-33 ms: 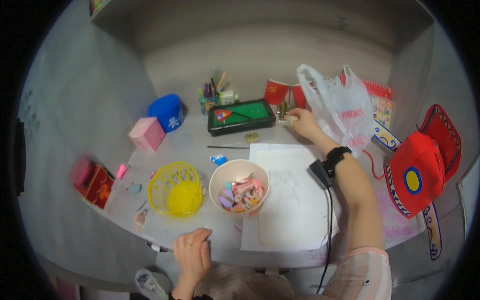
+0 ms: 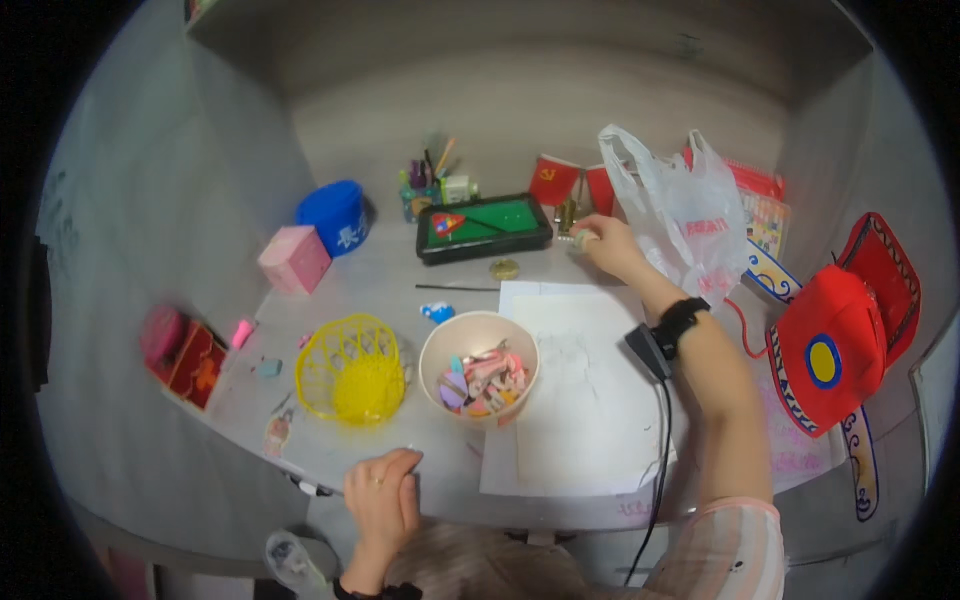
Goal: Sorting and organizing various hair clips and small decorative items on a desk.
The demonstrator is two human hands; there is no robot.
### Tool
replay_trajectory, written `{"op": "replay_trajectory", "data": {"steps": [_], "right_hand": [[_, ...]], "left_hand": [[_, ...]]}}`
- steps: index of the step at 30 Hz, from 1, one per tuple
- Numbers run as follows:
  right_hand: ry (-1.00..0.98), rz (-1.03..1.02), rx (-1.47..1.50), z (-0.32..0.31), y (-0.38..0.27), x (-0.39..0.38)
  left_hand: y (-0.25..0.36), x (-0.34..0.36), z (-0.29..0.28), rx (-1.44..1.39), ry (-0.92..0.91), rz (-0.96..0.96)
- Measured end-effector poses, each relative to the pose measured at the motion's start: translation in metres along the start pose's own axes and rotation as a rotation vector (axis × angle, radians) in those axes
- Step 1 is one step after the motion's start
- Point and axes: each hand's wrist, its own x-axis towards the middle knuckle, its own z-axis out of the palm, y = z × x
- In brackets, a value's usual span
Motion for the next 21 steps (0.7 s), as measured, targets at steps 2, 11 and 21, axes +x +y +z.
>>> {"op": "replay_trajectory", "data": {"steps": [2,11,21], "right_hand": [[-0.079,-0.001,0.061,-0.013,-0.033,-0.028],[-0.263,-0.428,-0.097,-0.015,-0.174,-0.154],[-0.268,-0.510,-0.185,-0.013,-0.178,-0.169]], "left_hand": [[0.001,0.006,-0.002,-0.017,0.012,0.016],[0.001,0.002,-0.001,-0.094,0.084,-0.035],[0.001,-0.003,0.004,-0.064,0.124,-0.031]]}}
